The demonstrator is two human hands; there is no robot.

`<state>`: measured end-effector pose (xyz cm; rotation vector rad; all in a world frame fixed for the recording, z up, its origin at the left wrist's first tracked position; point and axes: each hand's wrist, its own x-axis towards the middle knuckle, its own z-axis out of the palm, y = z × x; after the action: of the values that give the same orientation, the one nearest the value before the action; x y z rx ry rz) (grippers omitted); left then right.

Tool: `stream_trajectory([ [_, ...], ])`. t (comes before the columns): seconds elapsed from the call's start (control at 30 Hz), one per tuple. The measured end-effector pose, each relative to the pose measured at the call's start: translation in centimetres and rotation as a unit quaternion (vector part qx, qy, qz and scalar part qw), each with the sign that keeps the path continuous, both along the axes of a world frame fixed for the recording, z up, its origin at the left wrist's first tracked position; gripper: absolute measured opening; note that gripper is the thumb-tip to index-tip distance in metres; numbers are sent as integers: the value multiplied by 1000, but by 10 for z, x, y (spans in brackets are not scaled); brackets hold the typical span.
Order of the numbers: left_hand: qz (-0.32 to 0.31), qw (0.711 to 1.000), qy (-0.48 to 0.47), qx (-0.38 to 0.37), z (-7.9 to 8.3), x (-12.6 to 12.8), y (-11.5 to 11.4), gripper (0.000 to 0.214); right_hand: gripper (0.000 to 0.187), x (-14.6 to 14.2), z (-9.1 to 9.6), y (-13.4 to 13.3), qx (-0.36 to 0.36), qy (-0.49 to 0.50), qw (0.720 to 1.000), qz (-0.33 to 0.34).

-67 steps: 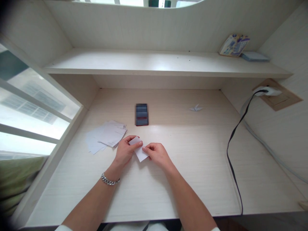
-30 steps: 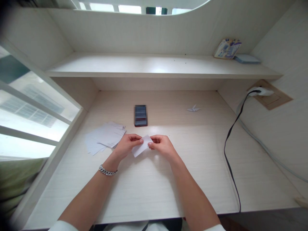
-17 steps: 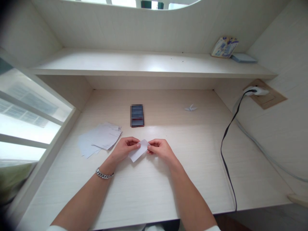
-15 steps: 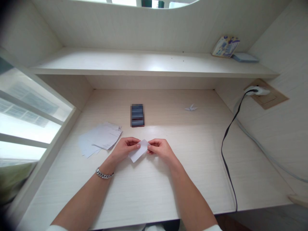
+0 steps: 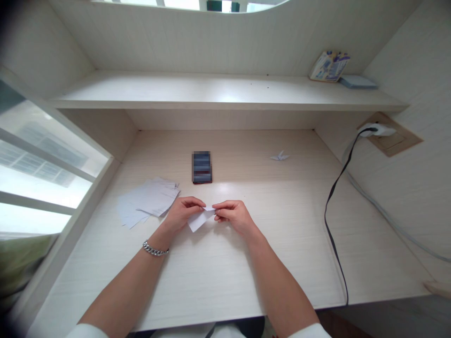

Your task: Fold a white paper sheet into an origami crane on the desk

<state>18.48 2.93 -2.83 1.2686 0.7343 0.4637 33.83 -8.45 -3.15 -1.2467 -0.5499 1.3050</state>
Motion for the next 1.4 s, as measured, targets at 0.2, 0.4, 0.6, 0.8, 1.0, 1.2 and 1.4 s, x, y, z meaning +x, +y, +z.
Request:
stream_trajectory([
  [0.2,-8,1000,-17,-8,1,9,11,16,26,4,0,7,10,26,999,-20],
  [0.4,-2,1000,-20,-22,-2,9,20,17,27,8,4,19,1,17,1000,2],
  [0.6,-1,1000,-16,-17,-3,9,21,17,22,8,-3,21,22,31,999,-12],
  [0.8,-9,999,-27,-21,-6,7,22,15,19,9,-8,19,37,17,999,-2],
  [1.0,-32,999,-16,35,-6,6,21,13,18,7,-11,17,61,10,998,2],
  [1.2,-32,995,3,91,-6,6,19,15,25,2,-14,17,67,-41,997,-1],
  [1.4,-50,990,22,130,-2,4,20,14,22,5,-17,15,67,-74,995,-8],
])
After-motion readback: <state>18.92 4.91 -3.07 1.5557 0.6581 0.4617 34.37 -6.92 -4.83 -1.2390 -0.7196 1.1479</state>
